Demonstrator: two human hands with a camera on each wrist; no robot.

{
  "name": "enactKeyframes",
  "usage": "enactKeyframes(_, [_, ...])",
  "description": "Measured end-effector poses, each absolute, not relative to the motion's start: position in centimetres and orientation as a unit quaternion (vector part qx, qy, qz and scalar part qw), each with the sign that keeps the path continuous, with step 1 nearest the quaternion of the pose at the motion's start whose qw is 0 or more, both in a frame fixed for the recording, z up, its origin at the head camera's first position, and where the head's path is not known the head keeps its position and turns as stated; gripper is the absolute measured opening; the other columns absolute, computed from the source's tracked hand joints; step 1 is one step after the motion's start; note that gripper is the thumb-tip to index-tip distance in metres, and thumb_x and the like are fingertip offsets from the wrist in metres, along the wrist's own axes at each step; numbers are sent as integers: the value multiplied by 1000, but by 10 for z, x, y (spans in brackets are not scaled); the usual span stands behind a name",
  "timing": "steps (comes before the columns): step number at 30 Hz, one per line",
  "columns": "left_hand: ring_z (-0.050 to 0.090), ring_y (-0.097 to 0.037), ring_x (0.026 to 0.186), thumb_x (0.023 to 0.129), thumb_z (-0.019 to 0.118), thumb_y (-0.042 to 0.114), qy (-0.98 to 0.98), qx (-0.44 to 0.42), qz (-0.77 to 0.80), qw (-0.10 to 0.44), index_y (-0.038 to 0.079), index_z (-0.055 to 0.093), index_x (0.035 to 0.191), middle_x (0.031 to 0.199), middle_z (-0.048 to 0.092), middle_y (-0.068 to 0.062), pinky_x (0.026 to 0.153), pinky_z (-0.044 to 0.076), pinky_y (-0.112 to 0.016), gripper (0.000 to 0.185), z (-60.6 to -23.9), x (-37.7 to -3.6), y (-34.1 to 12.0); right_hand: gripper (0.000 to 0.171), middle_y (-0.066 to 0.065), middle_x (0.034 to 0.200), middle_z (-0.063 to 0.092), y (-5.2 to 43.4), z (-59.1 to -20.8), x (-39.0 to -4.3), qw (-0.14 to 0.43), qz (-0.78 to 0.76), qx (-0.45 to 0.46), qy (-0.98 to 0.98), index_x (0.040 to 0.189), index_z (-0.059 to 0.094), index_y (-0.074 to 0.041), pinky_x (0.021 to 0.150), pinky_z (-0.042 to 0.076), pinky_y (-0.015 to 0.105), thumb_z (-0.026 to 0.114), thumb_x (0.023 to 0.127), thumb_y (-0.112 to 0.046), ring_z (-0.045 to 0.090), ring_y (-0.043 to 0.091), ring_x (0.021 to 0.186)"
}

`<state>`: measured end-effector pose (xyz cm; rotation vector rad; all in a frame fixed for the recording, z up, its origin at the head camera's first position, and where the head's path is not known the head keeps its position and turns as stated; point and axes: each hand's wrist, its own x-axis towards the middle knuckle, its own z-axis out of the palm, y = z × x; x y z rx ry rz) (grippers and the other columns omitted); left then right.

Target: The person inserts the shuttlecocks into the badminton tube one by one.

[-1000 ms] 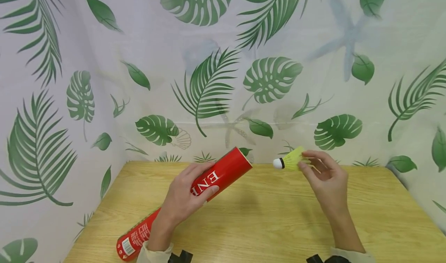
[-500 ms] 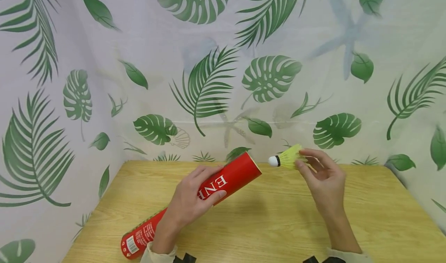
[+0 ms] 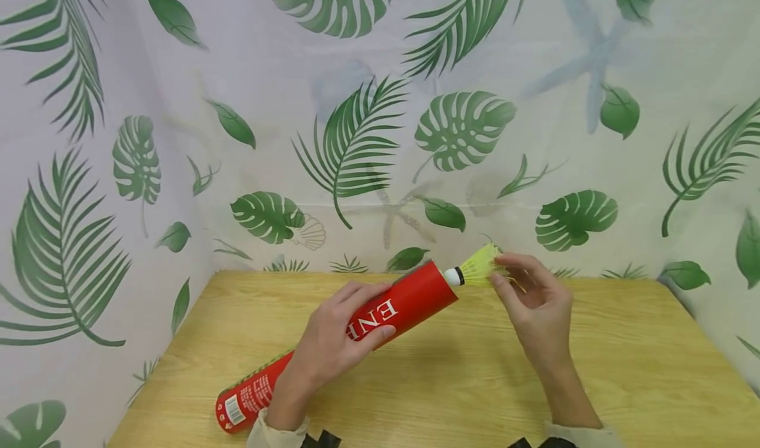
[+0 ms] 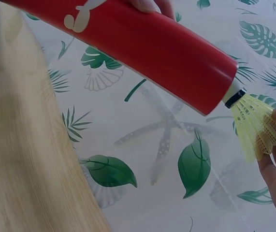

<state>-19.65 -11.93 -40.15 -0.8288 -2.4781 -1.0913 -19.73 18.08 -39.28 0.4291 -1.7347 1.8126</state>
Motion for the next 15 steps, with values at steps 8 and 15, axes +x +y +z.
enactKeyframes(8, [61,-9,104,89,79,38,-868,-289,-379,142,37,60,140,125,62,14,79,56,-33,55,-406,-195,-117,27,9,108,70,170,-400,-195,291,687,178,-642,113,65,16,89,56,26,66,86,22,66,18,97])
enactKeyframes(15, [60,-8,105,90,77,40,-871,-283,-377,140,38,59,141,126,61,15,80,56,-32,55,-405,-195,-116,29,11,111,70,165,-400,-196,286,683,187,-645,115,65,14,92,55,27,66,87,21,66,19,101])
